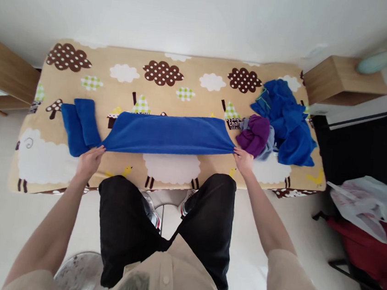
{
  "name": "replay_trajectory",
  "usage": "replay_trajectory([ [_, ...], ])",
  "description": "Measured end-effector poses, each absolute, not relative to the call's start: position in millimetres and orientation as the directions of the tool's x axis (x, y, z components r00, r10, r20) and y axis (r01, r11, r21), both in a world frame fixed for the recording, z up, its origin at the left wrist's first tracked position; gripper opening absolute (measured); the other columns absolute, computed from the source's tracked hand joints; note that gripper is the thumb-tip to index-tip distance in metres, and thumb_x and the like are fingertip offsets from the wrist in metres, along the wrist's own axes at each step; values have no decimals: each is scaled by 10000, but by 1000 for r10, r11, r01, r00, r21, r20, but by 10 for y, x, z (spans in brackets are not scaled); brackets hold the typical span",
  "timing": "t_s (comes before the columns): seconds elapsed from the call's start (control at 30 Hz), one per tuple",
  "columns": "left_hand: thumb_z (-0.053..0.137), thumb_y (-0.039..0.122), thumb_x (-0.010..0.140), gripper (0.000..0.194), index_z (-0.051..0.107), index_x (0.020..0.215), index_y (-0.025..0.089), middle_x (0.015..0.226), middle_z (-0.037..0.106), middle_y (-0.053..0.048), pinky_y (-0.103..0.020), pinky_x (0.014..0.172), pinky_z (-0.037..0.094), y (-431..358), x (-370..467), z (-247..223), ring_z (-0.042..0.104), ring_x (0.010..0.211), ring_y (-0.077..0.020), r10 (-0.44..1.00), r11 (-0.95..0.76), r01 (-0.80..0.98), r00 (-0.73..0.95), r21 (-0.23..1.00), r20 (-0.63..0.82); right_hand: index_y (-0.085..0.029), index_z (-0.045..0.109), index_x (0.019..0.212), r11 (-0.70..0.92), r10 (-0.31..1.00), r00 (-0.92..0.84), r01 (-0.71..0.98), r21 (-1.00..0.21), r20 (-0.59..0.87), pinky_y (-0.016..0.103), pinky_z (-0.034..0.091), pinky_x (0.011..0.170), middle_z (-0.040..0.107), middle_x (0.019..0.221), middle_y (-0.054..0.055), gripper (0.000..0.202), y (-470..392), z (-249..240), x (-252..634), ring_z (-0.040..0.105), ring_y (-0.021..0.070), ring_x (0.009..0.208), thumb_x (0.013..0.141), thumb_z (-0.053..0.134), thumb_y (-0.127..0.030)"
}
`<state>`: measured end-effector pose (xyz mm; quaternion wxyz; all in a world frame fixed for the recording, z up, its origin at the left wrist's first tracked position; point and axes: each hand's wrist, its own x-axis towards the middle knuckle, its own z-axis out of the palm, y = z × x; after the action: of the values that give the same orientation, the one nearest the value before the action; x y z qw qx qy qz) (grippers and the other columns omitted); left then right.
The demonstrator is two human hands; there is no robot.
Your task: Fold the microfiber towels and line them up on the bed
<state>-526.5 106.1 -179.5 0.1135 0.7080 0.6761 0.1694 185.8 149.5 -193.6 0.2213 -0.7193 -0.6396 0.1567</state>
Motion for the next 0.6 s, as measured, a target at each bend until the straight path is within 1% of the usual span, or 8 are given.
replay_trajectory([
  [0.1, 472, 318, 923, 350, 772, 1016, 164, 1181, 762, -122, -424, 1069, 528, 902, -5220, -2122, 710, 1140, -263, 999, 12, 905, 12, 425, -53, -149, 809, 1023, -171, 982, 122, 895, -412, -143, 430, 517, 1117, 766, 1185, 142, 244, 1364, -2166, 1853, 720, 286, 1159, 877, 613, -156],
  [0.17, 484, 350, 911, 357, 779, 1009, 174, 1159, 769, -116, -443, 1073, 524, 802, -5190, -2250, 715, 1128, -281, 993, 90, 896, -47, 434, -108, -161, 805, 1066, -213, 965, 138, 908, -361, -222, 430, 509, 1123, 759, 1205, 140, 261, 1282, -2272, 1866, 704, 285, 1193, 890, 612, -162],
  [0.23, 494, 404, 910, 388, 782, 1025, 171, 1153, 771, -117, -457, 1067, 525, 712, -5172, -2319, 715, 1125, -294, 981, 182, 884, -137, 431, -134, -195, 810, 1064, -250, 952, 166, 904, -346, -256, 410, 506, 1126, 760, 1215, 114, 261, 1202, -2343, 1890, 700, 272, 1202, 898, 608, -176],
  [0.3, 506, 451, 905, 416, 783, 1038, 171, 1154, 771, -117, -465, 1072, 517, 637, -5174, -2350, 707, 1139, -300, 969, 242, 872, -196, 426, -149, -219, 813, 1060, -289, 946, 207, 888, -358, -251, 395, 501, 1132, 765, 1209, 86, 267, 1127, -2394, 1918, 705, 262, 1191, 904, 598, -196],
  [0.4, 498, 454, 913, 412, 786, 1020, 180, 1192, 758, -117, -464, 1115, 479, 569, -5200, -2354, 651, 1230, -295, 976, 206, 885, -155, 417, -154, -215, 810, 1071, -338, 935, 260, 859, -385, -241, 417, 507, 1127, 771, 1196, 77, 289, 1029, -2461, 1955, 711, 272, 1174, 895, 581, -212],
  [0.47, 490, 412, 916, 381, 791, 963, 183, 1254, 730, -129, -483, 1130, 457, 567, -5200, -2315, 584, 1305, -314, 979, 153, 916, -89, 371, -186, -198, 811, 1053, -339, 933, 251, 852, -398, -257, 434, 514, 1120, 768, 1201, 87, 302, 979, -2509, 1973, 705, 282, 1179, 863, 578, -183],
  [0.57, 520, 289, 861, 289, 785, 866, 174, 1352, 659, -172, -578, 1083, 451, 621, -5042, -2172, 491, 1352, -410, 953, 100, 973, -34, 207, -301, -173, 815, 945, -307, 939, 205, 861, -405, -277, 427, 509, 1127, 758, 1227, 98, 345, 936, -2577, 1985, 679, 278, 1215, 786, 525, -76],
  [0.6, 522, 244, 840, 271, 781, 869, 170, 1377, 631, -184, -598, 1063, 448, 647, -4914, -2112, 472, 1351, -432, 952, 73, 985, -23, 154, -306, -168, 812, 906, -302, 940, 200, 865, -401, -276, 427, 506, 1127, 756, 1231, 100, 362, 933, -2592, 1981, 670, 276, 1223, 761, 502, -50],
])
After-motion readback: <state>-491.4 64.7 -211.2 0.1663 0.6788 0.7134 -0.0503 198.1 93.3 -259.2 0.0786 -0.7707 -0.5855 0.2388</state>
